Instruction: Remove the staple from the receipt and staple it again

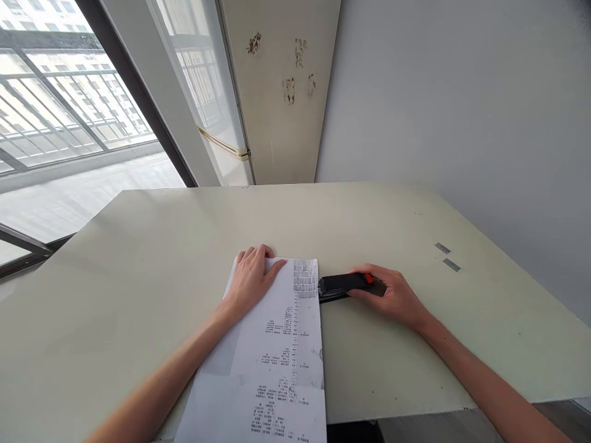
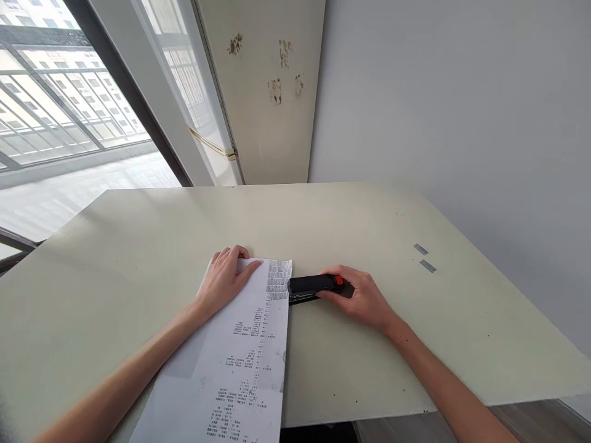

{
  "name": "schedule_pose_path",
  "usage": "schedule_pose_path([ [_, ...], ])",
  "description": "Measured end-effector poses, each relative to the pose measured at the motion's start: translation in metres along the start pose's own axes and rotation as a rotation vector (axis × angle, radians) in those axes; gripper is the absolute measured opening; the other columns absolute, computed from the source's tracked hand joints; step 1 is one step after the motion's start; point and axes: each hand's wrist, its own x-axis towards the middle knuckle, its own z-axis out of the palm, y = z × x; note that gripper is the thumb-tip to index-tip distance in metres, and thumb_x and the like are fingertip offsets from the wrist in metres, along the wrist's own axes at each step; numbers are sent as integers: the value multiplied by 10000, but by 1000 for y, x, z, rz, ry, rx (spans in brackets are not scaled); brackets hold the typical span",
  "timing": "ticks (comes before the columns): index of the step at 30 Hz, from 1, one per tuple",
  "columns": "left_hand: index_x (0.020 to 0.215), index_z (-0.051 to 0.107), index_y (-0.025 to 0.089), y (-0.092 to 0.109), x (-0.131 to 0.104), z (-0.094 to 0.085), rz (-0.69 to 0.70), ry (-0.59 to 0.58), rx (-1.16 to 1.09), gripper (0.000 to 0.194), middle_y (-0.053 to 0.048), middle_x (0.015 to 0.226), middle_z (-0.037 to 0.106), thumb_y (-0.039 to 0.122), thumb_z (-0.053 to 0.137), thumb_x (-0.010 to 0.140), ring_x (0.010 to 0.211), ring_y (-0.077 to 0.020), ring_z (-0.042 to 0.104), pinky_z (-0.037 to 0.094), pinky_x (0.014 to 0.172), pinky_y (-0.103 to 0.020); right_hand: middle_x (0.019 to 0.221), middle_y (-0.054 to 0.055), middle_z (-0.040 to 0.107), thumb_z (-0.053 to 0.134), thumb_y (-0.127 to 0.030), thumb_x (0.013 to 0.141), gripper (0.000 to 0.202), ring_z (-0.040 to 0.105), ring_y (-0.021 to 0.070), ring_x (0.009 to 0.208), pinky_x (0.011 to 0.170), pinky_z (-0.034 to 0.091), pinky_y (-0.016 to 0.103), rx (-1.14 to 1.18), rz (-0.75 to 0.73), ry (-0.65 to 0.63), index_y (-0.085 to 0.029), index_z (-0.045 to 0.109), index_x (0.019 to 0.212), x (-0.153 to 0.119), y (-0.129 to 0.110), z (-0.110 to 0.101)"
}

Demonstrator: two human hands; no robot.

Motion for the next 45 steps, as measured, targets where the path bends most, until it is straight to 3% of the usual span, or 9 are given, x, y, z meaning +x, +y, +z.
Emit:
schedule_pose_path([
  [14,1013,522,234,-3,-9,9,-10,63,61,180,-37,1036,705,405,527,1068,1029,-261,622,388,1019,-454,966,20,771,695,-564,936,328,681,217,806,754,558,339,-96,94,69,-283,725,1101,-11,2,5],
  [20,1098,548,223,2,-11,17,-28,63,29,141,-60,1098,709,360,525,1076,1061,-275,619,400,1040,-480,996,24,772,694,-563,934,330,671,219,821,777,554,349,-83,138,39,-283,721,1106,-13,0,8],
  [24,1261,550,202,6,-11,17,-21,103,9,226,-99,1262,668,294,566,1055,1246,-299,547,356,1149,-527,1076,35,770,696,-575,932,341,675,230,873,831,560,376,-105,135,-8,-295,715,1124,-10,-3,5],
  [26,1324,545,217,6,-13,9,51,122,-42,284,-101,1360,631,262,577,1045,1373,-306,465,337,1195,-538,1215,44,748,672,-584,949,353,684,254,1030,939,556,404,-95,109,-53,-314,708,1174,-8,-8,0],
  [29,1298,600,264,3,-23,-7,276,14,-157,233,-58,1394,640,292,556,1070,1464,-281,414,371,1216,-520,1385,45,687,577,-614,999,395,618,291,1289,1082,513,448,-70,135,-70,-340,688,1262,-3,-23,-6],
  [33,1294,669,285,0,-44,-19,519,-225,-196,274,-72,1527,571,410,608,1058,1535,-314,372,396,1233,-539,1263,76,742,364,-679,1052,547,696,319,1154,927,607,488,-88,351,-22,-327,659,1349,9,-45,-1],
  [35,1384,653,301,2,-52,-18,564,-274,-157,400,-90,1639,465,483,646,1027,1579,-362,305,352,1257,-598,1275,80,742,299,-690,1060,597,691,325,1189,990,592,523,-102,401,-10,-318,651,1365,17,-53,7],
  [39,1515,584,321,7,-60,-10,602,-316,-90,572,-107,1741,294,574,637,1005,1615,-422,214,246,1285,-669,1541,42,602,251,-690,1069,611,489,307,1488,1236,408,546,-147,395,-30,-324,638,1367,35,-60,23],
  [45,1528,572,311,15,-63,0,609,-298,-83,586,-80,1766,219,568,642,1005,1627,-401,172,199,1312,-637,1617,4,541,217,-714,1056,666,371,304,1580,1286,345,567,-225,374,-115,-334,575,1470,52,-69,33],
])
